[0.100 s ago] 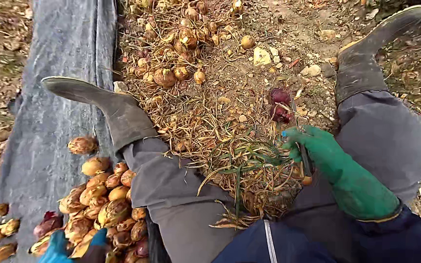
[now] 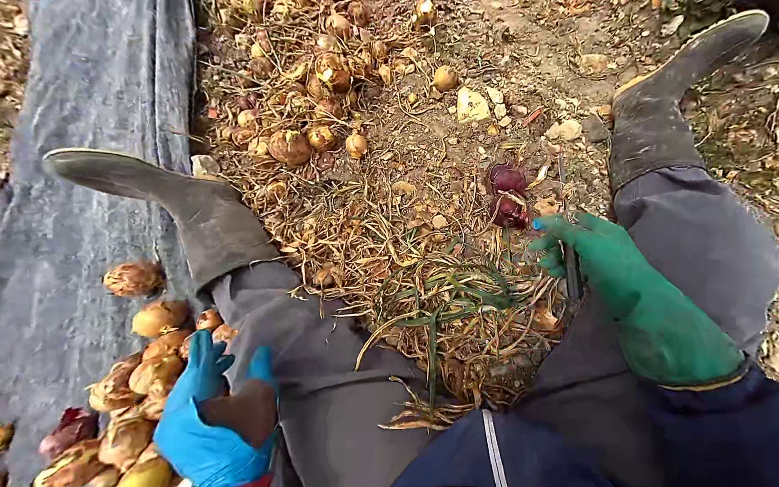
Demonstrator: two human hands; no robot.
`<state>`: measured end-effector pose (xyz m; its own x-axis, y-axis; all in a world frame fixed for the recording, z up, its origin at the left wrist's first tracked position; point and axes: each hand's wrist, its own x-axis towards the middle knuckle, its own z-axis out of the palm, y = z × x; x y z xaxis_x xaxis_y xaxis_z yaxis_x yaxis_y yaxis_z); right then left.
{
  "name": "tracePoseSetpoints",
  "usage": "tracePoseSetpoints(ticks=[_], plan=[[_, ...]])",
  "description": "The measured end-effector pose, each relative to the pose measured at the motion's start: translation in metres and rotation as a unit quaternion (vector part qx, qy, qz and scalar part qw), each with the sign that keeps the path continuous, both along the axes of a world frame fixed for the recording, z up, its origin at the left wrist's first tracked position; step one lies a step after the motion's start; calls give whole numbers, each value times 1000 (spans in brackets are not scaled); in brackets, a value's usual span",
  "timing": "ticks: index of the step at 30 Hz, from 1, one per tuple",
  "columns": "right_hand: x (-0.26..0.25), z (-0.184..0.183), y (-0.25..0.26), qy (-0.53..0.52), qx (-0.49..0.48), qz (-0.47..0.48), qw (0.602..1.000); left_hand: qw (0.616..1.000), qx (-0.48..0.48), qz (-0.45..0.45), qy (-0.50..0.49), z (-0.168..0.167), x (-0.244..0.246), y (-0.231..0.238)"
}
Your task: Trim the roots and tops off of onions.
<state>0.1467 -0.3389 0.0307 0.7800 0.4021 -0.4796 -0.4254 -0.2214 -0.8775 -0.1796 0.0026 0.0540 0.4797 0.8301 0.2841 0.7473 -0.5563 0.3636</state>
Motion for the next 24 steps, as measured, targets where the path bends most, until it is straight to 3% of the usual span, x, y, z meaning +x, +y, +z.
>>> tracePoseSetpoints(ticks=[2,5,8,11,14,18,22,24], plan=[[12,1,-2,33,-3,-48,998,990,-59,-122,-46,-26,85,-50],[21,-14,-7,38,-5,-78,996,969,-101,-224,33,-63,206,-133],[11,-30,-11,28,-33,-107,993,955,-137,-222,141,-84,310,-187],[6,-35,-14,31,-53,-124,990,958,-143,-174,175,-110,370,-201],[15,-45,-17,39,-58,-123,990,961,-141,-174,164,-119,384,-185],[25,-43,-2,39,-109,-94,989,948,-227,-210,76,-98,343,-169],[16,-56,25,26,-207,-39,977,913,-330,-240,-8,-84,276,-184],[11,-68,29,48,-212,-41,975,868,-435,-227,-72,-84,253,-183]])
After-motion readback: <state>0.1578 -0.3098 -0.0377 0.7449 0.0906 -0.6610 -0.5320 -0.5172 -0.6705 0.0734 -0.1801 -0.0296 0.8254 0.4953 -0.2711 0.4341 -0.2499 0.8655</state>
